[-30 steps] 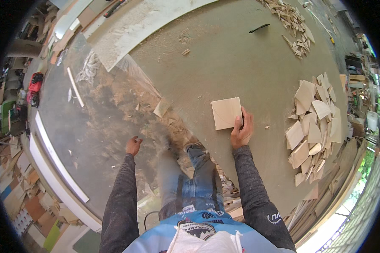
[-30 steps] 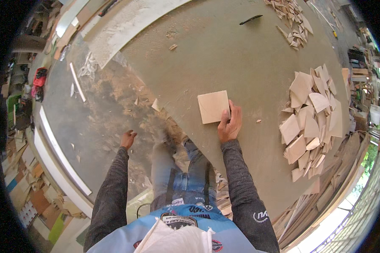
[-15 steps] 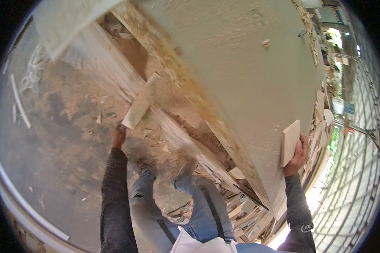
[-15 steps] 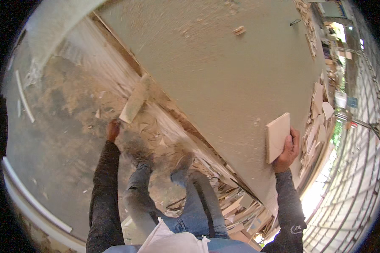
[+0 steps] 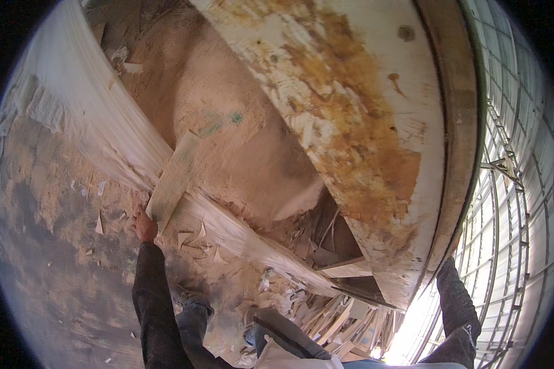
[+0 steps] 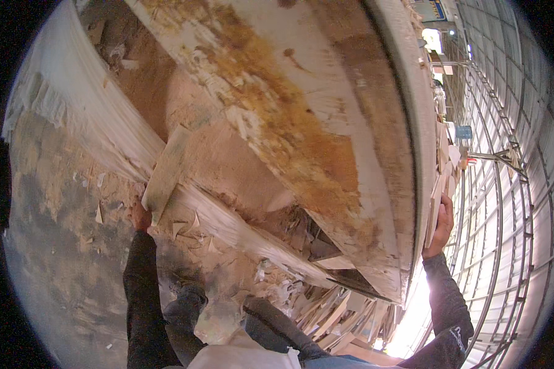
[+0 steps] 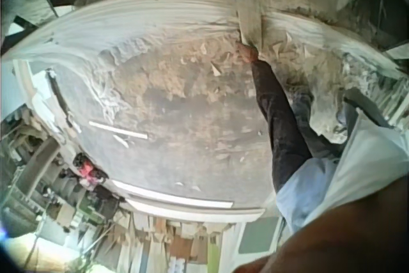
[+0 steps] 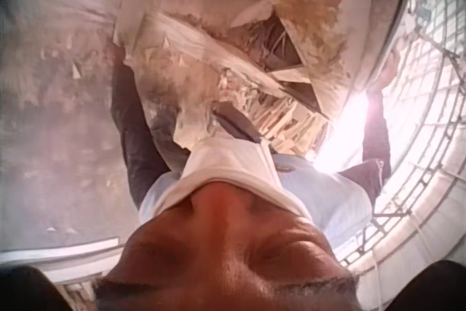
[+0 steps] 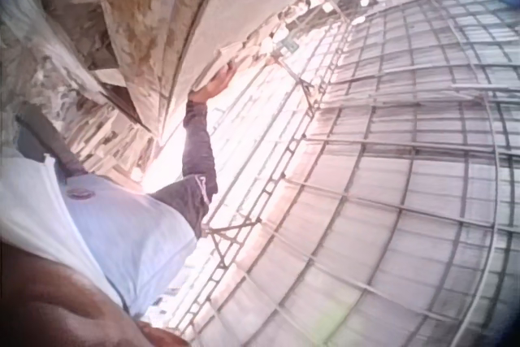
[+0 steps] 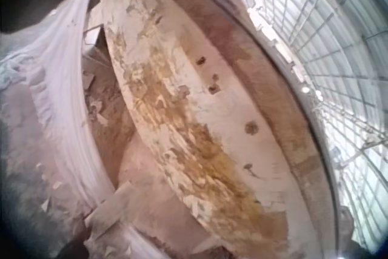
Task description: The person picks up several wooden pieces from a pile and organizes them on a table surface near a fixed saw blade.
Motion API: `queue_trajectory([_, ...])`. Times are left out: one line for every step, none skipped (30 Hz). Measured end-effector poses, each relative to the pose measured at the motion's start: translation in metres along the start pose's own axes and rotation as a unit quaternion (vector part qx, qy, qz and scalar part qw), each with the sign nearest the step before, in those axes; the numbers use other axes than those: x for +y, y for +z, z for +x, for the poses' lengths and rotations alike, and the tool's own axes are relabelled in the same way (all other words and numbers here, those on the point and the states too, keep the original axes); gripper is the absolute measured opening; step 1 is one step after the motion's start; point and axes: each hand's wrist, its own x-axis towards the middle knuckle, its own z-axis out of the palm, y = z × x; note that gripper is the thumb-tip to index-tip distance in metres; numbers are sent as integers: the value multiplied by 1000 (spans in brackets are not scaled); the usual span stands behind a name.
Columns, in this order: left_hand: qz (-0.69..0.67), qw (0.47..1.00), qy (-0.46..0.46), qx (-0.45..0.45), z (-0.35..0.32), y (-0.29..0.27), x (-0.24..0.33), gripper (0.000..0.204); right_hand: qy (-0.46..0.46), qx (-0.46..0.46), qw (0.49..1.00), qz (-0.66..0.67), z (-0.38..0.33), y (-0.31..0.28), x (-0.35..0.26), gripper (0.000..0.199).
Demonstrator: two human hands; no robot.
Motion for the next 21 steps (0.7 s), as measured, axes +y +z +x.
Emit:
queue_trajectory([29, 999, 7, 26, -1, -5, -8, 77, -6, 10, 1000, 3, 2, 10, 0, 44])
queue_trajectory([53, 998, 15, 43, -4, -1, -15, 71, 21, 39, 998, 52, 5, 13, 6, 43])
queue_trajectory([84, 995, 22, 58, -13, -6, -19, 66, -59, 14, 997, -44, 6, 11, 7, 42])
queue_trajectory([45, 997, 50, 26, -20, -13, -21, 56, -51, 9, 998, -35, 8, 12, 7, 42])
queue_trajectory([8, 997, 77, -4, -27, -22, -23, 46, -45, 7, 999, -27, 9, 13, 5, 41])
queue_trajectory([-26, 994, 101, -37, -41, -35, -25, 38, -35, 2, 999, -16, 9, 13, 6, 40])
queue_trajectory([42, 984, 167, -38, -58, -40, -29, 29, -27, -5, 1000, -3, 11, 11, 5, 40])
queue_trajectory([110, 966, 231, -39, -75, -46, -32, 23, -20, -13, 1000, 11, 14, 11, 1, 39])
queue_trajectory([96, 964, 240, -70, -98, -60, -21, 22, -25, 10, 1000, 2, 14, 14, -10, 36])
queue_trajectory([81, 960, 248, -101, -125, -74, -5, 22, -24, 15, 999, 16, 13, 10, -10, 36])
queue_trajectory([76, 959, 267, -53, -151, -86, 0, 23, -23, 19, 999, 39, 13, 11, -3, 36])
queue_trajectory([73, 954, 290, -6, -175, -96, 6, 23, -20, 27, 998, 62, 12, 12, 4, 36])
queue_trajectory([94, 964, 250, -17, -209, -120, 34, 25, -27, 22, 998, 45, 7, 3, 11, 36])
queue_trajectory([121, 972, 199, -15, -244, -155, 55, 26, -36, 11, 998, 43, 7, 6, 16, 36])
queue_trajectory([159, 970, 186, -9, -271, -175, 61, 28, -48, 2, 998, 40, 7, 8, 19, 36])
queue_trajectory([193, 965, 176, -4, -294, -190, 64, 30, -49, -1, 998, 47, 7, 6, 18, 35])
queue_trajectory([229, 959, 166, 4, -315, -210, 67, 32, -51, -1, 997, 57, 5, 5, 18, 35])
queue_trajectory([261, 953, 153, 16, -340, -234, 79, 35, -54, 1, 996, 67, 6, 5, 18, 35])
queue_trajectory([293, 946, 138, 29, -367, -259, 90, 38, -55, 0, 995, 80, 6, 8, 19, 34])
queue_trajectory([324, 937, 123, 39, -389, -282, 98, 41, -54, -2, 995, 89, 6, 10, 22, 33])
queue_trajectory([320, 943, 87, 4, -402, -301, 93, 55, -58, -2, 993, 99, 9, 9, 21, 32])
